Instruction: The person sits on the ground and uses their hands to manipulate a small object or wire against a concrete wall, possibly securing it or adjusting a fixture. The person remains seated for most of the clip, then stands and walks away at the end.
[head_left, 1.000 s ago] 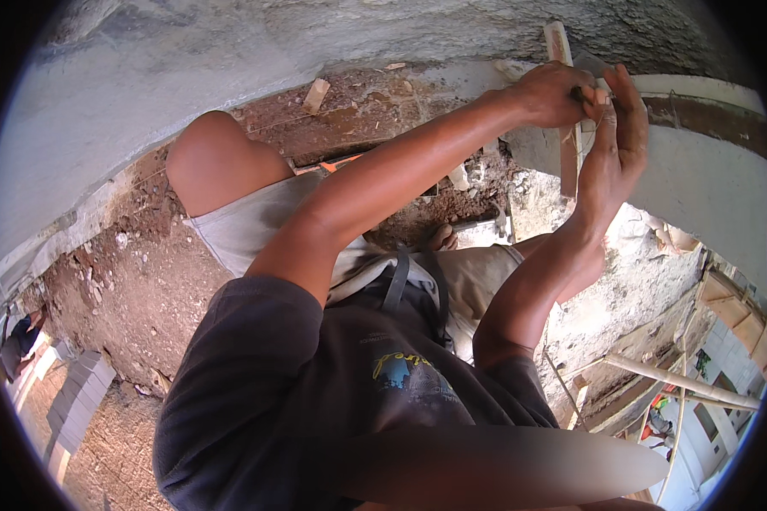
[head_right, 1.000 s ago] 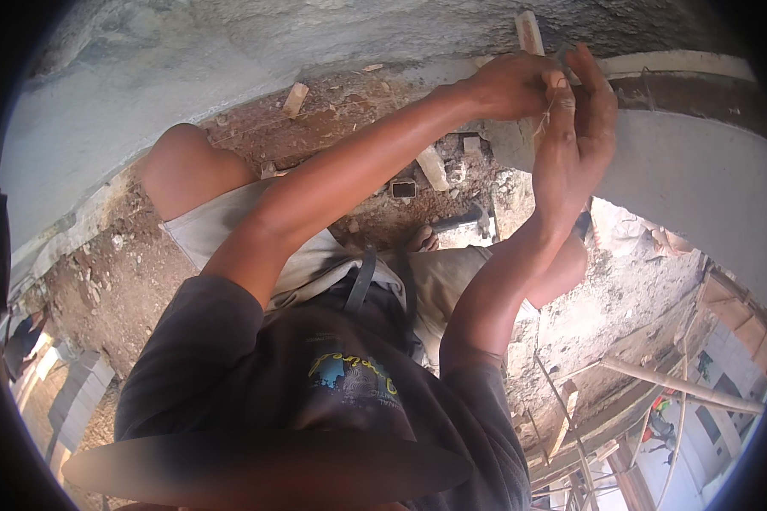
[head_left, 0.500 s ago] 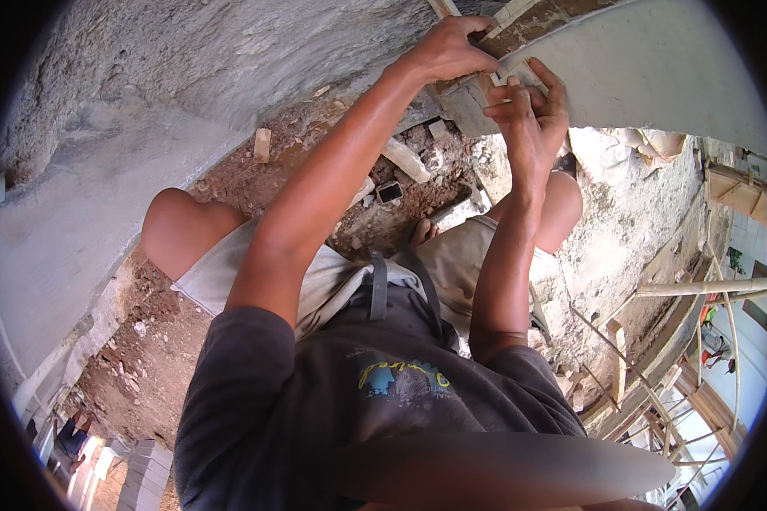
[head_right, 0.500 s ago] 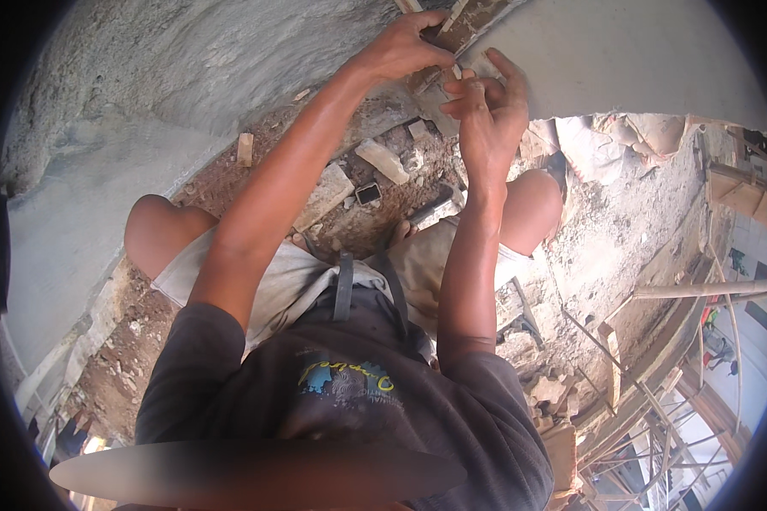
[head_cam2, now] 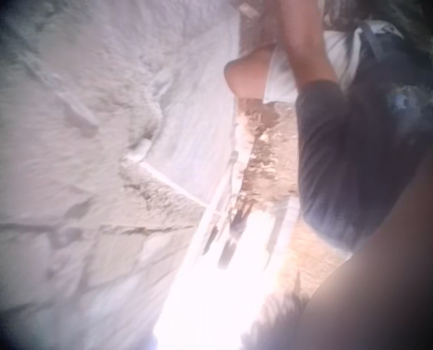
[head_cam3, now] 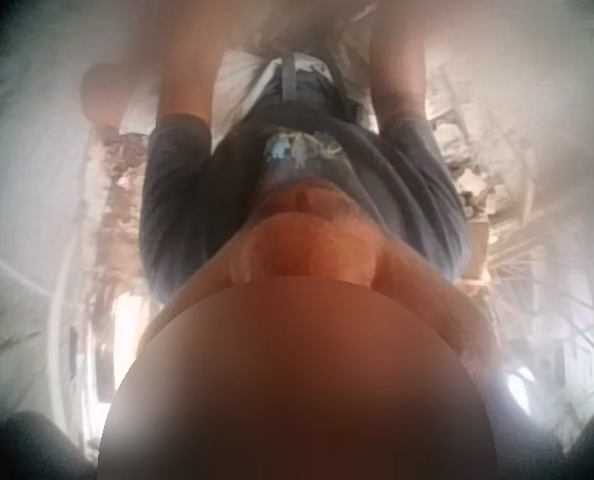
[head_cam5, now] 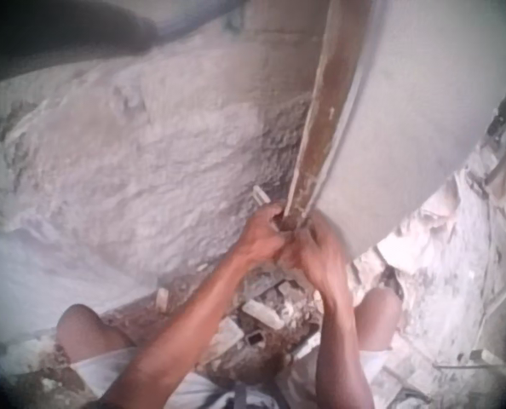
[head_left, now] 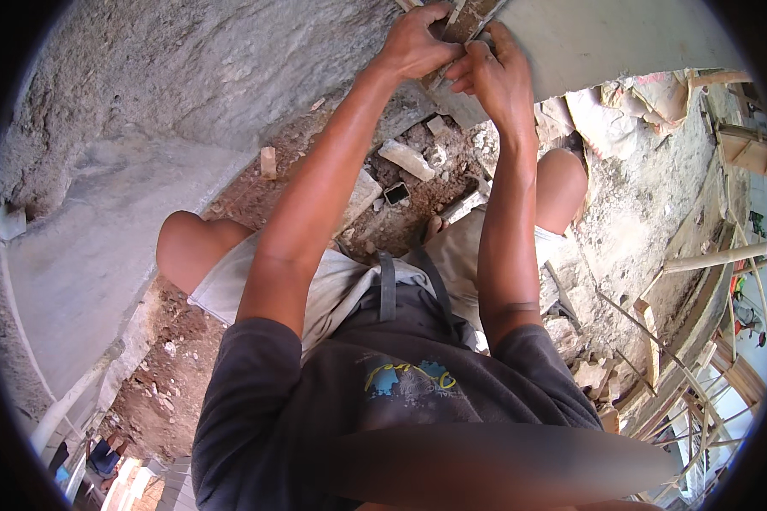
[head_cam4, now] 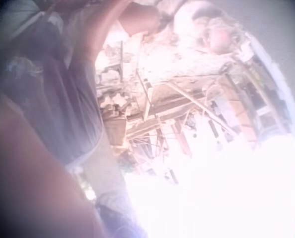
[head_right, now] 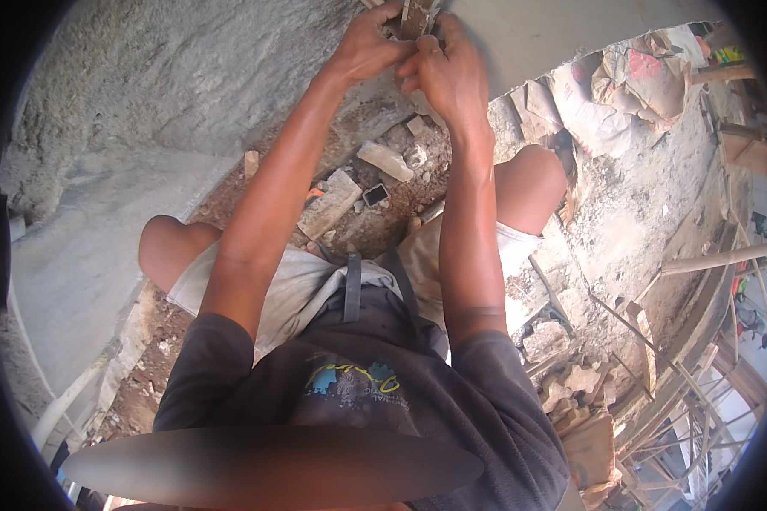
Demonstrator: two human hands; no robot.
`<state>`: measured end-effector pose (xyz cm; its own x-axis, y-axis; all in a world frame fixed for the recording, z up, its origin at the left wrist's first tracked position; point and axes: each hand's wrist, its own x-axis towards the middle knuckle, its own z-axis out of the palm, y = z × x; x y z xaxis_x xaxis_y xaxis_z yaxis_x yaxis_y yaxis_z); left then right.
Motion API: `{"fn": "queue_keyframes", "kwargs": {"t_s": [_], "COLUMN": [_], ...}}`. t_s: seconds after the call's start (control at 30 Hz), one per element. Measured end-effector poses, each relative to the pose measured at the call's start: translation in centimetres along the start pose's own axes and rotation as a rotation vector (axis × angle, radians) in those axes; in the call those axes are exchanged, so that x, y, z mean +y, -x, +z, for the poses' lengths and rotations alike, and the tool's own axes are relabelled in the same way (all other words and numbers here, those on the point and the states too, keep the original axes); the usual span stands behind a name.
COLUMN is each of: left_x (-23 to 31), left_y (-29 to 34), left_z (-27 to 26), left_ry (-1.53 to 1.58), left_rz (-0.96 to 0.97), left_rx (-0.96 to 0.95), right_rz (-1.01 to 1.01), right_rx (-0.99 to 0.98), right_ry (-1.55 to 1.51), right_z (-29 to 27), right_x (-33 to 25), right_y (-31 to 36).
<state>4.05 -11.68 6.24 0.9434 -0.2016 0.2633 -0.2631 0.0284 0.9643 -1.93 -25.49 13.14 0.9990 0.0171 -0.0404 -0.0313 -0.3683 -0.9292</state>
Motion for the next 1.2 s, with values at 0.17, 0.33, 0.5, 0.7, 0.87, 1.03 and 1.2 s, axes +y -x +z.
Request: {"fn": "queue_keyframes", "kwargs": {"t_s": [0.17,0.33,0.5,0.7,0.87,1.03,1.2], "left_x": [0.2,-1.7,-3.0,-4.4,-3.8,-4.4,-5.6], "left_y": [0.5,-0.1,-2.7,-5.4,-5.9,-5.5,-5.1], "left_z": [0.0,-0.3,0.0,0.6,1.0,1.3,1.0], "left_ry": [-0.128,-0.269,-0.559,-0.548,-0.593,-0.574,-0.5], "left_rz": [0.033,-0.105,-0.046,-0.113,-0.167,-0.199,-0.224], "left_rx": [0.079,0.014,-0.042,-0.198,-0.235,-0.196,-0.215], "right_rz": [-0.025,-0.128,-0.136,-0.141,-0.124,-0.225,-0.338], "right_rx": [0.077,0.157,0.138,0.097,0.274,0.185,0.168], "right_ry": [0.199,0.146,-0.095,0.146,0.3,0.014,0.105], "right_z": [0.1,0.8,0.3,-0.8,-0.3,0.2,-0.6], "right_x": [0.4,3.2,3.7,3.1,3.8,5.8,6.7], "right_y": [0.3,0.9,-0.9,-1.6,0.0,1.0,2.5]}}
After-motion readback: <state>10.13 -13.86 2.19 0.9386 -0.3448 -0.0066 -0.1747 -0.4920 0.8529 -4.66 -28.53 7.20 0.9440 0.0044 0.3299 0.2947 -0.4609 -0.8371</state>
